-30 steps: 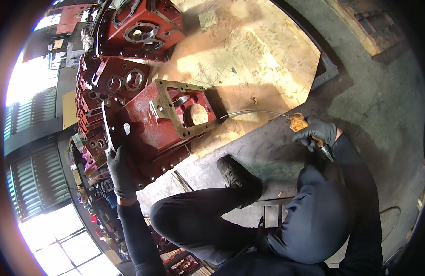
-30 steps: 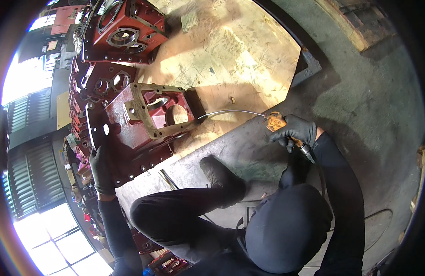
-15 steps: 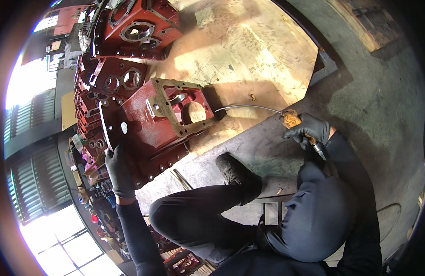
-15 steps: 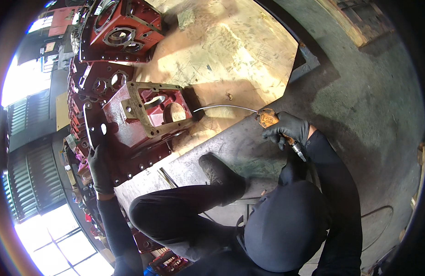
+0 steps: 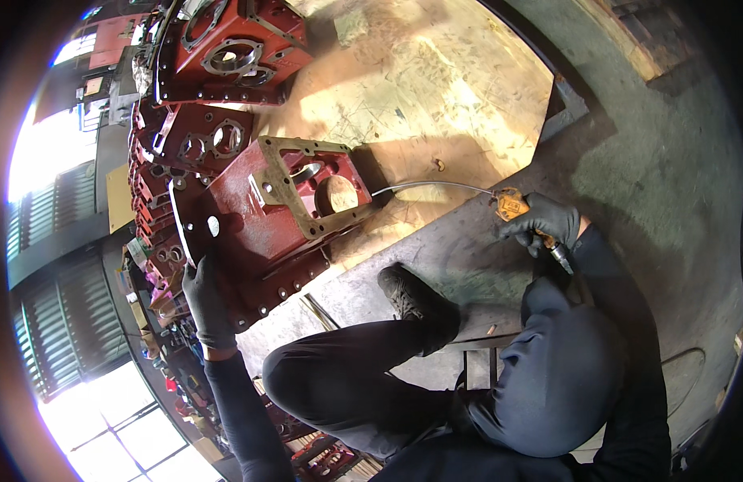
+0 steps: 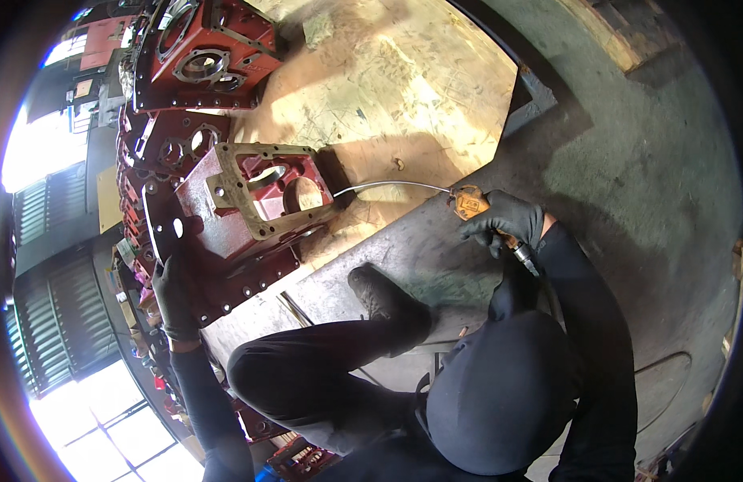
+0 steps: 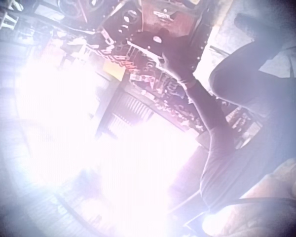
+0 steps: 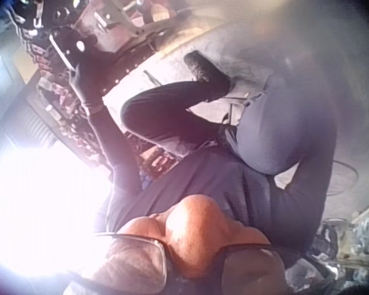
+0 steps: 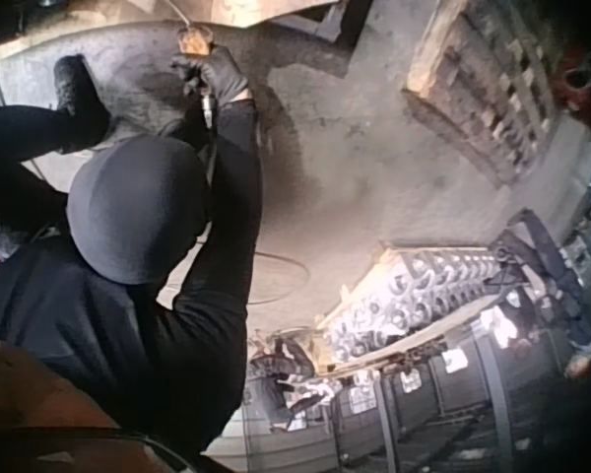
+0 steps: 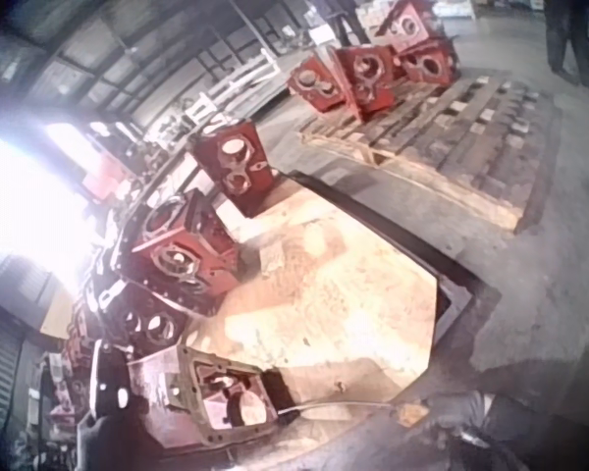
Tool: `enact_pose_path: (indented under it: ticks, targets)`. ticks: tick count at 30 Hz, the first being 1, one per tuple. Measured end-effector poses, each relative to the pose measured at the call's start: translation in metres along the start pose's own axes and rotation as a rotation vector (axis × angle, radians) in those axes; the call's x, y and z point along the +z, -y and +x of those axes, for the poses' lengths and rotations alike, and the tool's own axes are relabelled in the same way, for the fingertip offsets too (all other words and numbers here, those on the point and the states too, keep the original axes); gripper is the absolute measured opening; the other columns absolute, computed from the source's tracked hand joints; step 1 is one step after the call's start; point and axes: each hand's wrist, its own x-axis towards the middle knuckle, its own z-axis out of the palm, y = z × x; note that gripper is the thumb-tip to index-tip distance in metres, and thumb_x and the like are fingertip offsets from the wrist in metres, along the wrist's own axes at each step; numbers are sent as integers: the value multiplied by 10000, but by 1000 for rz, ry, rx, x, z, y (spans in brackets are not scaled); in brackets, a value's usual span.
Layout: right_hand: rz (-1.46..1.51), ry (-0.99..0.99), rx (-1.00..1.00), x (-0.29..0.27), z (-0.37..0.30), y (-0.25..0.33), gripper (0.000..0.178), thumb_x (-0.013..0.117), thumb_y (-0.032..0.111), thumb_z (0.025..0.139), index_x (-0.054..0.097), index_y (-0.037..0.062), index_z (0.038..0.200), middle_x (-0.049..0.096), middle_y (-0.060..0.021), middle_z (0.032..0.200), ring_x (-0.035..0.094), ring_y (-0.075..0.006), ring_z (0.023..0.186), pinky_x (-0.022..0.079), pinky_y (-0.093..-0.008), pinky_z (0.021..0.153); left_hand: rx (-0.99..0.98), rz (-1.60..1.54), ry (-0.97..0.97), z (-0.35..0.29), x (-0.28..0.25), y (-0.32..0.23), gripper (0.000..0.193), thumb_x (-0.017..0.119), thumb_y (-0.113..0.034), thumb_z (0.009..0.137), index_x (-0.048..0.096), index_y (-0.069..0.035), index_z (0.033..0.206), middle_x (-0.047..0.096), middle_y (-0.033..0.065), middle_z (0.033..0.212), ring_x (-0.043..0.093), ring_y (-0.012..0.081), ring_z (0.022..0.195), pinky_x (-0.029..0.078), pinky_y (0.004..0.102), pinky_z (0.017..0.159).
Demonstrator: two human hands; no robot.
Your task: The person sits on the floor and uses a handheld air blow gun to clean red metal parts placed on a wooden board. They rotate the parts to access different surfaces and blow away dust or debris from the cavities and edges.
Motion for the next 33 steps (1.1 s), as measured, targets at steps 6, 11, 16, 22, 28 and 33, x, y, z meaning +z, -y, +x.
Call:
enact_pose_path:
  ticks: [6,11,16,22,28,33]
  targets:
    - [-22,12,82,-1,-13,0,221,785,188,847,634,27,841,614,-60,628,559,-136,436,471,-299,426,21,6,40,3,-4,6,269,575,-232,995,674,-7,1106,641,-5,929,567,89,836,462,270,775]
    - [-4,71,31,-4,-9,-10,224,787,189,844,639,21,849,618,-64,631,569,-142,434,470,-298,422,81,39,14,4,0,6,261,572,-226,993,681,-9,1088,633,-11,918,568,95,836,460,270,775]
    - [-2,74,38,-2,-1,-15,231,783,189,848,650,3,876,623,-66,637,576,-143,437,476,-298,422,-3,21,18,3,3,-2,275,590,-226,976,694,-19,1124,634,-16,913,568,88,803,457,251,718]
    - [-31,123,18,-13,8,2,246,774,177,858,664,-24,947,637,-69,657,583,-133,453,509,-285,436,154,248,164,-15,22,-22,382,604,-246,976,631,6,1261,671,85,1207,629,196,1125,496,360,947]
    - [-41,104,92,-10,13,-1,231,764,176,861,661,-26,902,650,-80,669,603,-153,478,487,-300,436,473,1253,172,-29,40,-45,483,664,-233,864,578,-102,1321,663,105,1238,619,336,1149,503,450,942]
    - [32,99,92,-14,8,-1,240,794,174,828,649,-11,875,633,-84,619,588,-159,451,458,-289,409,543,1421,152,-20,19,-32,515,690,-253,854,570,-198,1352,683,152,1146,681,386,1017,542,474,855]
